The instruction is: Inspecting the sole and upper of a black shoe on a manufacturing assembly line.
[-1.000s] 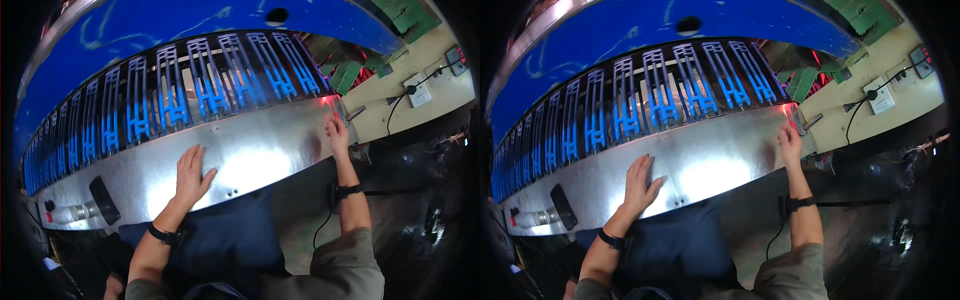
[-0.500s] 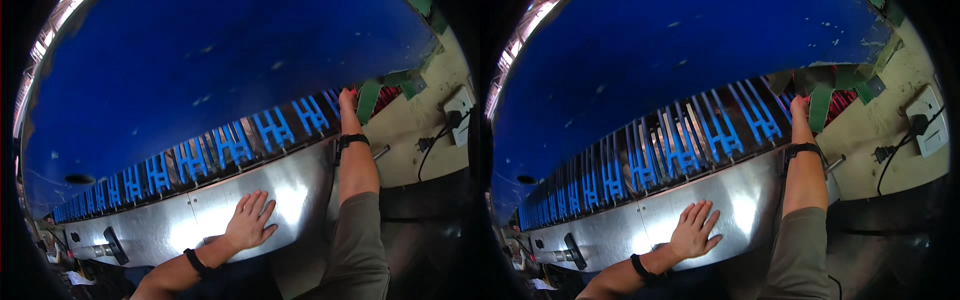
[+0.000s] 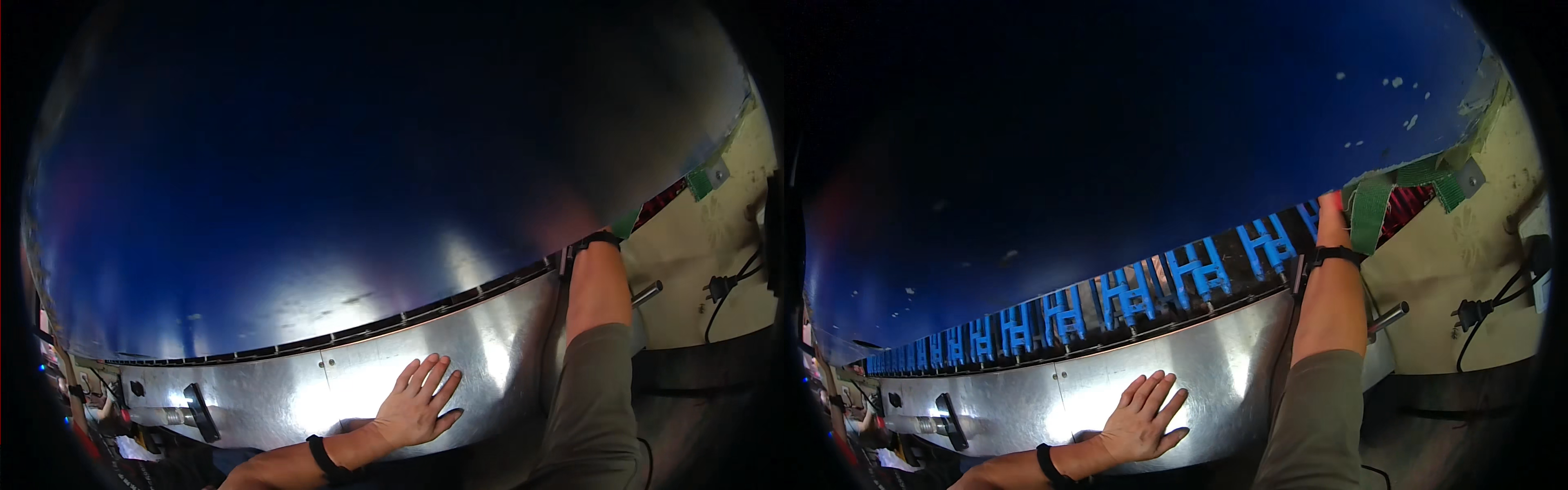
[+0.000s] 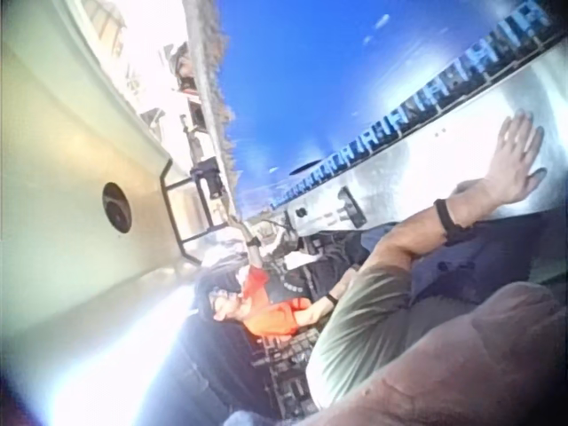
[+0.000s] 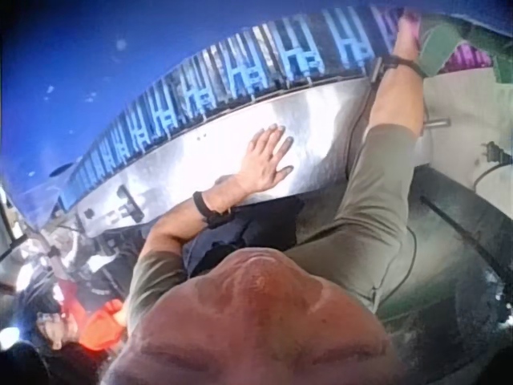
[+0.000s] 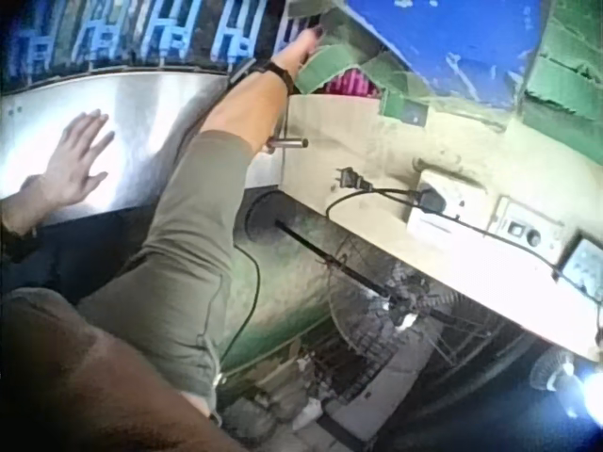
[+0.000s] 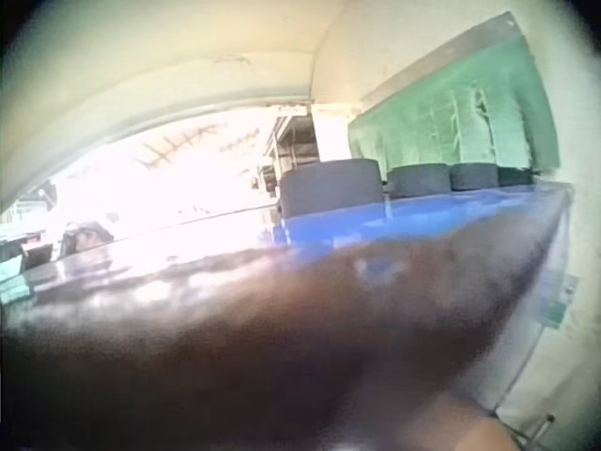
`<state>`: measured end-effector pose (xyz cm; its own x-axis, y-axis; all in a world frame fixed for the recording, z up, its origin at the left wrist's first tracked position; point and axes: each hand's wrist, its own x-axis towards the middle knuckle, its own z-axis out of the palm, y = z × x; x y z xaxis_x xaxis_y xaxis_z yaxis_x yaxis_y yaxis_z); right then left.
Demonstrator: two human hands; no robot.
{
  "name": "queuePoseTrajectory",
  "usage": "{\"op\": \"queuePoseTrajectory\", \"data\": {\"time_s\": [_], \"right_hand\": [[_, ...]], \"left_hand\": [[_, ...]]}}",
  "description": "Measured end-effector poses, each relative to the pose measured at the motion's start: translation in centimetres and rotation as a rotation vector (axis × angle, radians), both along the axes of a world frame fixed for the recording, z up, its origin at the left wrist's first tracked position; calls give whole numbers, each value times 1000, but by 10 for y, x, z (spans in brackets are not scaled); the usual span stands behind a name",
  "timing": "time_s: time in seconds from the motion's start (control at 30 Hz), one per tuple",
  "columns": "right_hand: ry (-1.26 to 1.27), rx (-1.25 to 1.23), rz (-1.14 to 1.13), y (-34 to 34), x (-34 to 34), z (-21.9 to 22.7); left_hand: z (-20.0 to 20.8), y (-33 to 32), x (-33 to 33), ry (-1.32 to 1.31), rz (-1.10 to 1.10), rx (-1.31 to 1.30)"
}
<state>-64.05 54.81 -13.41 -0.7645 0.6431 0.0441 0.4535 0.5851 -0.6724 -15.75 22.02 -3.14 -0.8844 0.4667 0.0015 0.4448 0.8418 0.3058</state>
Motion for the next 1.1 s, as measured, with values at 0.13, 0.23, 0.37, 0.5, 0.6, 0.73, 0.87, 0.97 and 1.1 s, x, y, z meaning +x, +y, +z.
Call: {"op": "queuePoseTrajectory", "data": {"time_s": [0.13,0.23,0.37,0.5,0.6,0.73,0.87,0.97,1.1], "right_hand": [[-25,34,38,-8,3,1],[-41,79,103,-28,13,11],[-29,78,317,-77,57,47],[102,-701,552,-106,170,100],[215,-1365,370,-95,278,128],[18,-1996,85,-84,398,114],[9,-1666,410,-73,459,93],[207,-1150,472,-89,480,87],[586,47,792,-106,495,87]], "left_hand": [[1,1,-2,7,2,21],[2,1,-3,13,7,17],[-3,0,0,62,6,17],[-14,-2,6,137,15,92],[-15,-3,8,144,31,152],[21,-10,11,51,12,254],[119,-14,15,46,-66,389],[217,-5,-8,411,-309,410],[322,32,-82,757,-422,353]]}}
